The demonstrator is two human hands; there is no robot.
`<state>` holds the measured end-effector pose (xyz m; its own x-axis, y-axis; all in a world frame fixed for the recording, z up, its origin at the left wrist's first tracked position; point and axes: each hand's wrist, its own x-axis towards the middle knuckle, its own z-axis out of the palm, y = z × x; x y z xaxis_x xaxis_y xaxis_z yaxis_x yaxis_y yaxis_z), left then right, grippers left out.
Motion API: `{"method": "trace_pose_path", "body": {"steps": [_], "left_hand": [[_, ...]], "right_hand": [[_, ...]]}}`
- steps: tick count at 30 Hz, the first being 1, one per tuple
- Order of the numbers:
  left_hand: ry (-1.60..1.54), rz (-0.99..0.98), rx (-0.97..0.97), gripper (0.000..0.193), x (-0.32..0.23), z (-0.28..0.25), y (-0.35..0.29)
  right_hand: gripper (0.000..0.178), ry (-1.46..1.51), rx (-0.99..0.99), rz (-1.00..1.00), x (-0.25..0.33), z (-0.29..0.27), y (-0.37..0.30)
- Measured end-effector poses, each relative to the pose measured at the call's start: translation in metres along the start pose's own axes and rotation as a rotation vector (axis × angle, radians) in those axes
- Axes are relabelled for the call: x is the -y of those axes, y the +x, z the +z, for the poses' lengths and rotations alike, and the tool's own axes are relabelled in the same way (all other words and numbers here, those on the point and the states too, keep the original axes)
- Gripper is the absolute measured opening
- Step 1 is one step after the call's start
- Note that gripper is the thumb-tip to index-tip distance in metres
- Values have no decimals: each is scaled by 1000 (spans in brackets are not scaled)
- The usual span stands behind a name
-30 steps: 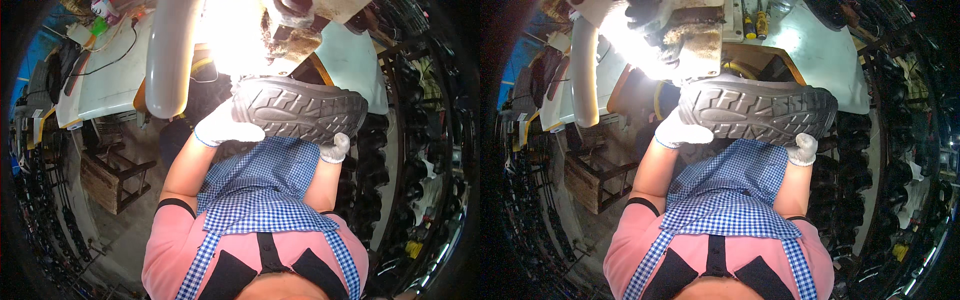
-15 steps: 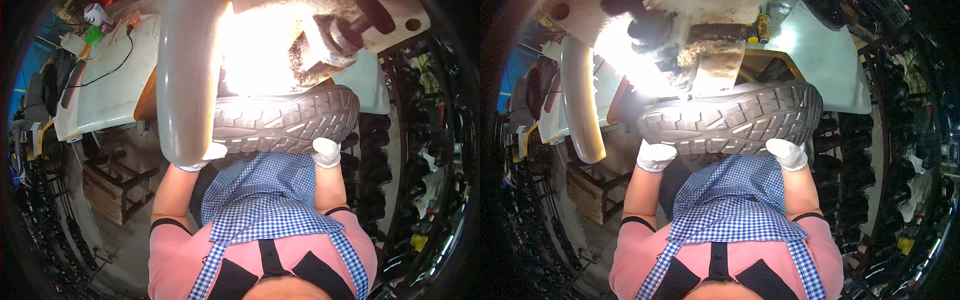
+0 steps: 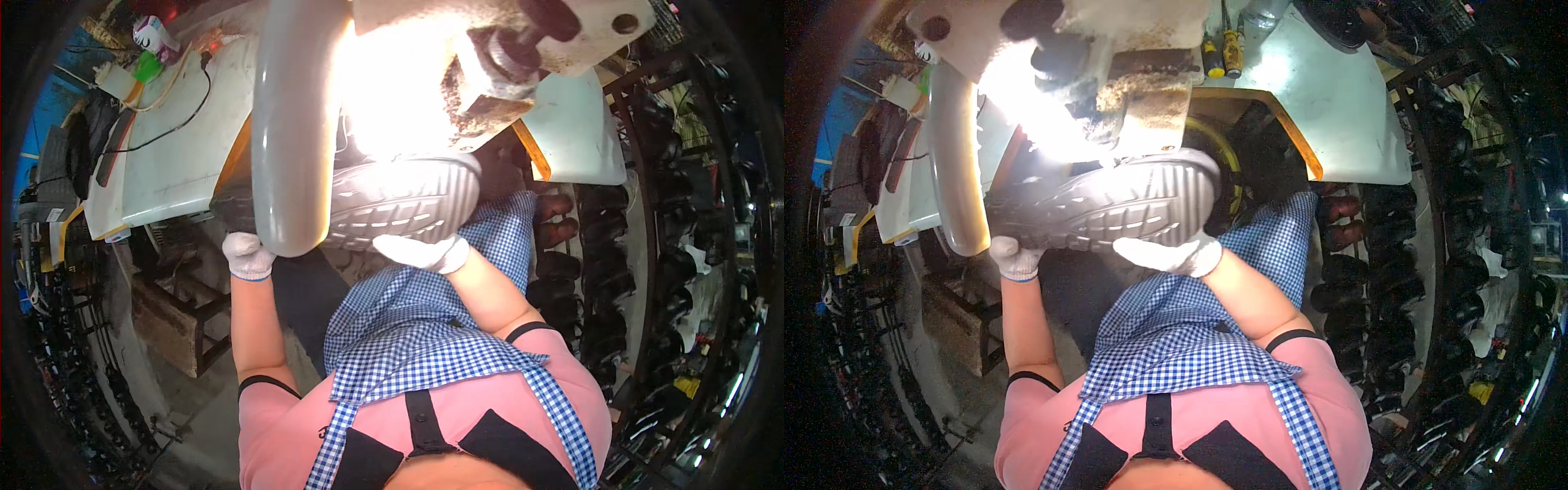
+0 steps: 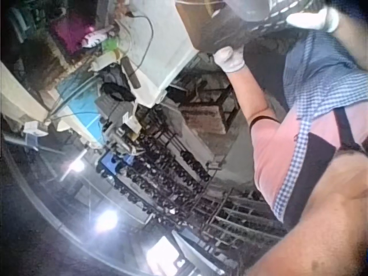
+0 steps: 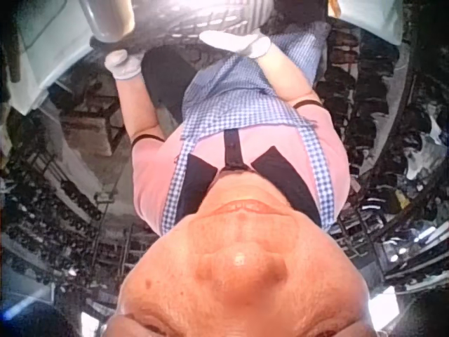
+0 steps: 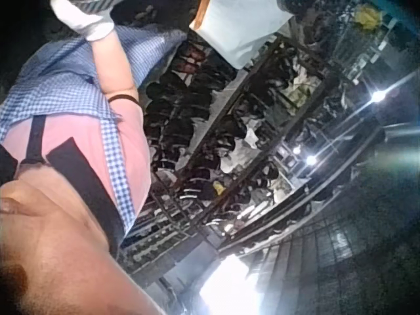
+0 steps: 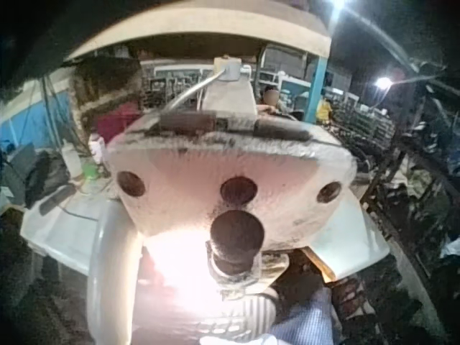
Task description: Manufacturing shoes by pressing soles against a machine and placing them on storage racks.
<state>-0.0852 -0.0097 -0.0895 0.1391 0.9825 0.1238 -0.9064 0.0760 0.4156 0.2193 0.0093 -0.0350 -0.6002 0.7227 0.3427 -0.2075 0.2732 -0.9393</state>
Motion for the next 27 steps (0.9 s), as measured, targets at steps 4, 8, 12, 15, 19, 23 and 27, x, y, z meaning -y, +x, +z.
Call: {"method": "trace_pose_path", "body": {"steps": [4, 8, 12, 15, 19, 23, 27], "left_hand": [[-32, 11, -27, 91, 4, -13, -16], [66, 140, -66, 101, 22, -20, -36], [72, 97, -158, 113, 42, -17, -57], [69, 77, -169, 111, 43, -13, -60], [168, 118, -93, 95, 25, 8, -39], [393, 15, 66, 78, 37, 55, 3], [1158, 48, -155, 40, 74, 117, 15]], "right_hand": [[59, 23, 68, 267, -3, 1, 12], [61, 125, 180, 404, -6, -9, 21], [67, 40, 312, 464, 1, -24, 34], [68, 180, 349, 451, 21, -38, 42], [71, -234, 472, 606, 56, -59, 57], [73, -462, 645, 697, 78, -72, 79], [76, -620, 670, 783, 74, -79, 80]]}}
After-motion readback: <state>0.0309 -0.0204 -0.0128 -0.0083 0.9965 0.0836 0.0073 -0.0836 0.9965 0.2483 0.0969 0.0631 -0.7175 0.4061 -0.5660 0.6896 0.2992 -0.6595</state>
